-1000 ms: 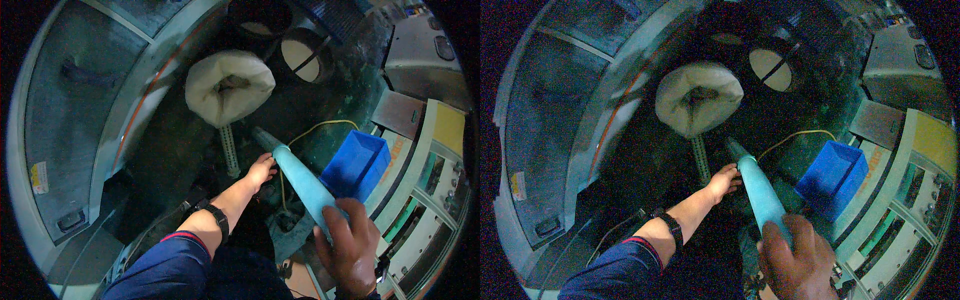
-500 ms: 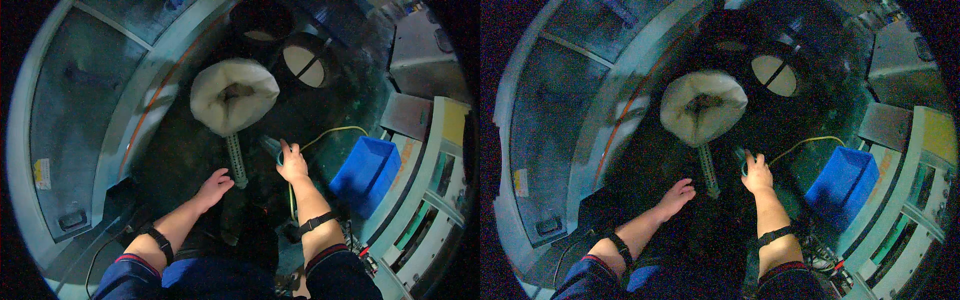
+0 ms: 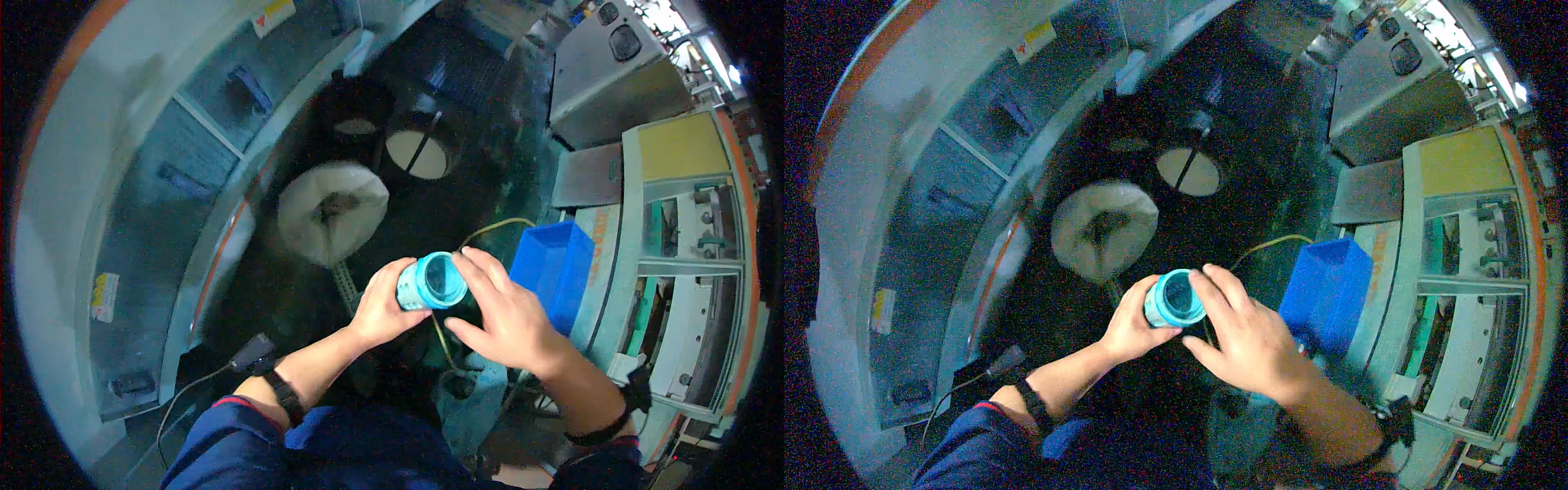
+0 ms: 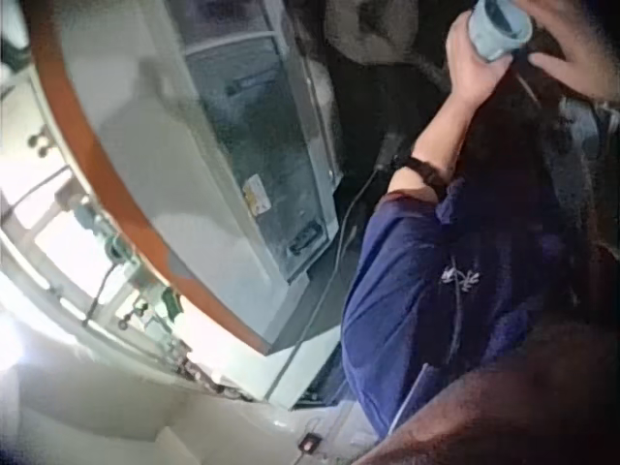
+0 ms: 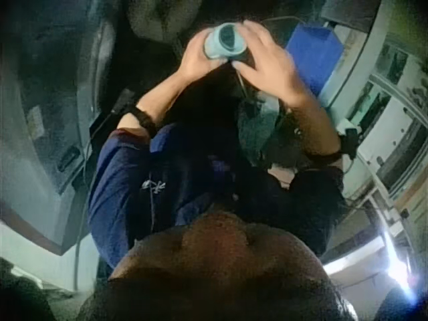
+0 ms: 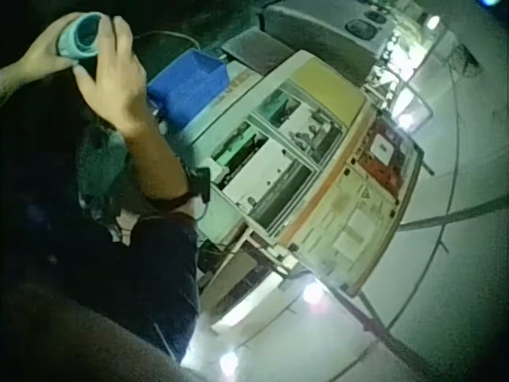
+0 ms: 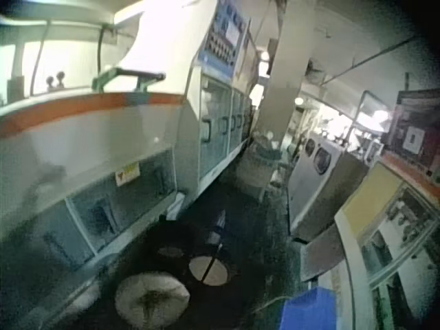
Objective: Clean and assemble industrial filter components using pressurized air/water.
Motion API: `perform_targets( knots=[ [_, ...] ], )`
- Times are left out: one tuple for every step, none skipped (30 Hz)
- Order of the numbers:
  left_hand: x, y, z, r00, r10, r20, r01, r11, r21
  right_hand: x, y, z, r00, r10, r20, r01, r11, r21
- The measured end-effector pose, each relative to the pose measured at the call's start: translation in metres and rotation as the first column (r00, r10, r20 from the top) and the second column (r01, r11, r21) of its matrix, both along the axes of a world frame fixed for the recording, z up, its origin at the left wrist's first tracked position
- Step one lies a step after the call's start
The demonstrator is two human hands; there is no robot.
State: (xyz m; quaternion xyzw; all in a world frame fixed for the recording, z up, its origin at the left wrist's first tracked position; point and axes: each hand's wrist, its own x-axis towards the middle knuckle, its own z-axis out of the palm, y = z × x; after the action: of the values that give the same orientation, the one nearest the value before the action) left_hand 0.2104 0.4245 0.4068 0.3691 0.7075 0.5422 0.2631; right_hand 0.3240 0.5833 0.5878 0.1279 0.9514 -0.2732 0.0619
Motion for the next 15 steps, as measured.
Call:
perform_targets(
  knots=[
    [0.0,-0.005,0.022,0.999,-0.023,-0.027,0.023,1.0,-0.01,0.011,0.004,0.021,0.974,0.191,-0.123,-0.177,0.977,0.117],
    [0.002,-0.012,0.041,0.998,-0.042,-0.052,0.041,0.999,-0.025,0.016,0.006,0.04,0.944,0.288,-0.16,-0.272,0.956,0.112],
    [0.005,-0.019,0.058,0.996,-0.031,-0.081,0.029,0.999,-0.016,0.019,0.005,0.055,0.936,0.3,-0.184,-0.279,0.952,0.129],
    [0.009,-0.023,0.071,0.992,-0.059,-0.111,0.06,0.998,-0.001,0.023,0.005,0.067,0.91,0.411,-0.047,-0.402,0.906,0.135],
    [0.016,-0.027,0.085,0.986,-0.085,-0.141,0.087,0.996,0.009,0.027,0.004,0.078,0.855,0.51,0.093,-0.518,0.846,0.123],
    [0.025,-0.029,0.098,0.981,-0.079,-0.177,0.089,0.995,0.051,0.031,-0.001,0.086,0.84,0.526,0.129,-0.541,0.824,0.165],
    [0.035,-0.03,0.115,0.974,-0.05,-0.221,0.066,0.995,0.068,0.036,-0.005,0.094,0.838,0.535,0.106,-0.545,0.817,0.189],
    [0.041,-0.032,0.13,0.964,-0.029,-0.266,0.054,0.995,0.086,0.04,-0.007,0.103,0.797,0.578,0.178,-0.605,0.764,0.227],
    [0.049,-0.032,0.144,0.95,-0.011,-0.312,0.048,0.992,0.113,0.046,-0.009,0.116,0.755,0.604,0.256,-0.656,0.706,0.268],
    [0.055,-0.034,0.154,0.942,0.001,-0.334,0.043,0.991,0.124,0.05,-0.011,0.126,0.751,0.623,0.218,-0.659,0.69,0.3],
    [0.061,-0.036,0.165,0.949,0.031,-0.312,0.009,0.992,0.127,0.053,-0.012,0.139,0.751,0.626,0.209,-0.657,0.68,0.325],
    [0.069,-0.042,0.172,0.956,0.069,-0.284,-0.037,0.992,0.118,0.057,-0.014,0.148,0.728,0.652,0.214,-0.683,0.657,0.319],
    [0.077,-0.048,0.183,0.95,0.089,-0.299,-0.054,0.991,0.122,0.06,-0.017,0.158,0.704,0.675,0.221,-0.707,0.634,0.314],
    [0.083,-0.054,0.195,0.955,0.094,-0.283,-0.072,0.994,0.087,0.063,-0.02,0.167,0.695,0.679,0.236,-0.716,0.622,0.318],
    [0.085,-0.059,0.202,0.96,0.1,-0.262,-0.09,0.995,0.051,0.062,-0.024,0.175,0.685,0.691,0.23,-0.723,0.607,0.33]
  ],
)
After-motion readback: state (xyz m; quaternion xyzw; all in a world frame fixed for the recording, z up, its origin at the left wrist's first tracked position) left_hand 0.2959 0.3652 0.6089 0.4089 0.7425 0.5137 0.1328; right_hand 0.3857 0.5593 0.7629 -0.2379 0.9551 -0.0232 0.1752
